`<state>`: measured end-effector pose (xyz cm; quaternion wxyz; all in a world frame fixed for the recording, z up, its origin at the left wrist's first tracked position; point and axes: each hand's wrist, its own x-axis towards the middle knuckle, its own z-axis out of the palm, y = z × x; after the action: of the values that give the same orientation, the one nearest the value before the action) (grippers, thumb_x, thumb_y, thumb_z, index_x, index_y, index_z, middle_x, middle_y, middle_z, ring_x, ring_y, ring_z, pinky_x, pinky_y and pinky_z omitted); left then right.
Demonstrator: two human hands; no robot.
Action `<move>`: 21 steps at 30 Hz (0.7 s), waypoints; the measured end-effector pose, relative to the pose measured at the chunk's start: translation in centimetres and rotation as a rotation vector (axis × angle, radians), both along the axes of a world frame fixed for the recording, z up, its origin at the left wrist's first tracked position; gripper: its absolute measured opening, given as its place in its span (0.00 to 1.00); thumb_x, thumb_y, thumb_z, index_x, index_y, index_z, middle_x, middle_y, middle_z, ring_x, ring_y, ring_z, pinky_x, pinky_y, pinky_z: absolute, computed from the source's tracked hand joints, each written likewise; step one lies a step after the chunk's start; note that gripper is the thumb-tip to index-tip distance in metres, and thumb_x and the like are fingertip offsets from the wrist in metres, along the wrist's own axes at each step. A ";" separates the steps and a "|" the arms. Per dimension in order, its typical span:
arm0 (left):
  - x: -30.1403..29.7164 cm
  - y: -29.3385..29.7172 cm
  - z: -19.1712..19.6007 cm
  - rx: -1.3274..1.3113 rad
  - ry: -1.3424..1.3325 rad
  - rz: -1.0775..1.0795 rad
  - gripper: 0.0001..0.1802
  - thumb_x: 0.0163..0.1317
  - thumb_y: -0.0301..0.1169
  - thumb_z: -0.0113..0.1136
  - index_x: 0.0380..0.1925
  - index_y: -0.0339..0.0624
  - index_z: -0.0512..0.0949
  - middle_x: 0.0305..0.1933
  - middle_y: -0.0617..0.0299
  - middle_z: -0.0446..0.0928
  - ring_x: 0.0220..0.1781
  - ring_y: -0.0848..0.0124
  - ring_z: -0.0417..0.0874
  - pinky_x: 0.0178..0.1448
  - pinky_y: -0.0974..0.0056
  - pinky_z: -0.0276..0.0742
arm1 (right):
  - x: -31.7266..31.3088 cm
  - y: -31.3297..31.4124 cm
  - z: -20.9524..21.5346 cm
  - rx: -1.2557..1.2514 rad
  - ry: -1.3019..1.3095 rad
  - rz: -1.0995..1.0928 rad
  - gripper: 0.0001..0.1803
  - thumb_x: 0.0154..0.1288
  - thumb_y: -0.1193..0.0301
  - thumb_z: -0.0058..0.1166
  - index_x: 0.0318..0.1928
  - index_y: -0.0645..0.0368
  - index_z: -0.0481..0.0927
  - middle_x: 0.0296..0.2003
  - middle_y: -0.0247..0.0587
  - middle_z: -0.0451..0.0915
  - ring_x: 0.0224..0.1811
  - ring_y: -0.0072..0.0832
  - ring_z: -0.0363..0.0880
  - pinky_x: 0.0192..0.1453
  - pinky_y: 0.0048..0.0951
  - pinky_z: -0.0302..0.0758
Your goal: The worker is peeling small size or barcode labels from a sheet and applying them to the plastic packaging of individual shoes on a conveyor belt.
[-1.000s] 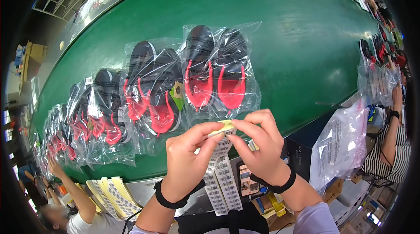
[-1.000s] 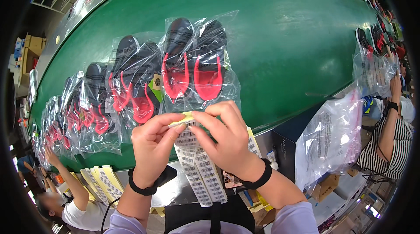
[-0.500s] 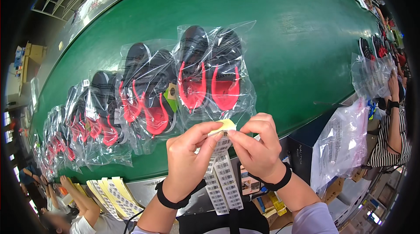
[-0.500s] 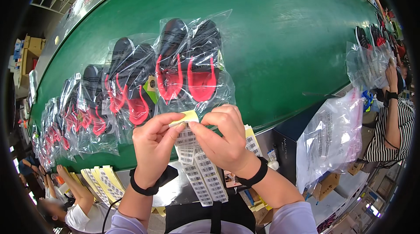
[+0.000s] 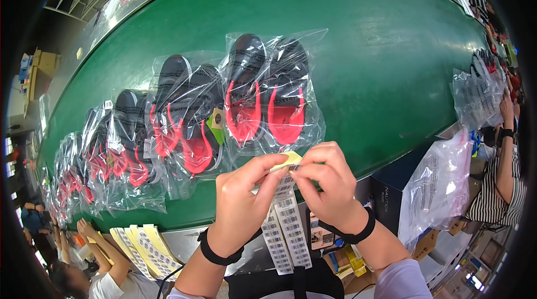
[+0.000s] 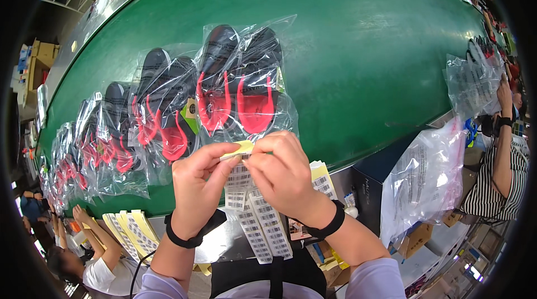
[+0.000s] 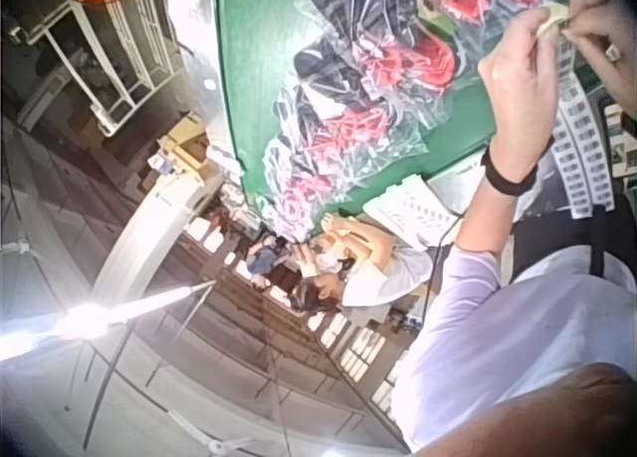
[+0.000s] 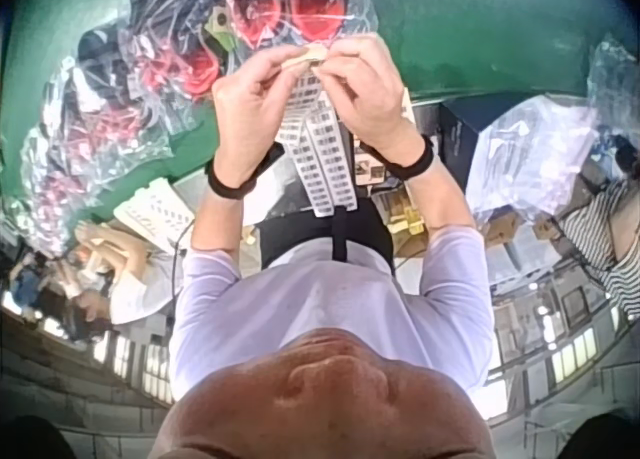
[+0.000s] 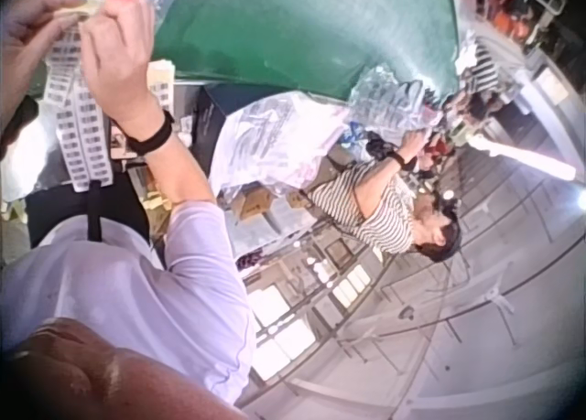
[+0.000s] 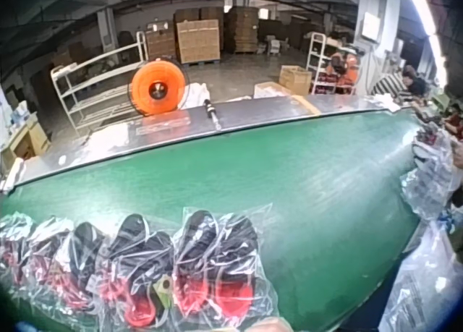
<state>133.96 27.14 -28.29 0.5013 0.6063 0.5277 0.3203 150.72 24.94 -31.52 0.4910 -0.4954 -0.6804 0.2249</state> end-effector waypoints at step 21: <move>1.1 0.8 -0.3 -0.052 0.011 0.000 0.12 0.62 0.20 0.66 0.45 0.33 0.82 0.35 0.53 0.87 0.37 0.69 0.90 0.38 0.69 0.83 | 1.9 1.8 -0.6 0.022 -0.057 0.044 0.12 0.49 0.84 0.66 0.36 0.62 0.82 0.37 0.40 0.77 0.37 0.38 0.76 0.38 0.36 0.73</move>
<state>135.02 27.96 -28.59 0.5141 0.5947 0.5385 0.3033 152.62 26.75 -32.09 0.4718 -0.4811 -0.7072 0.2139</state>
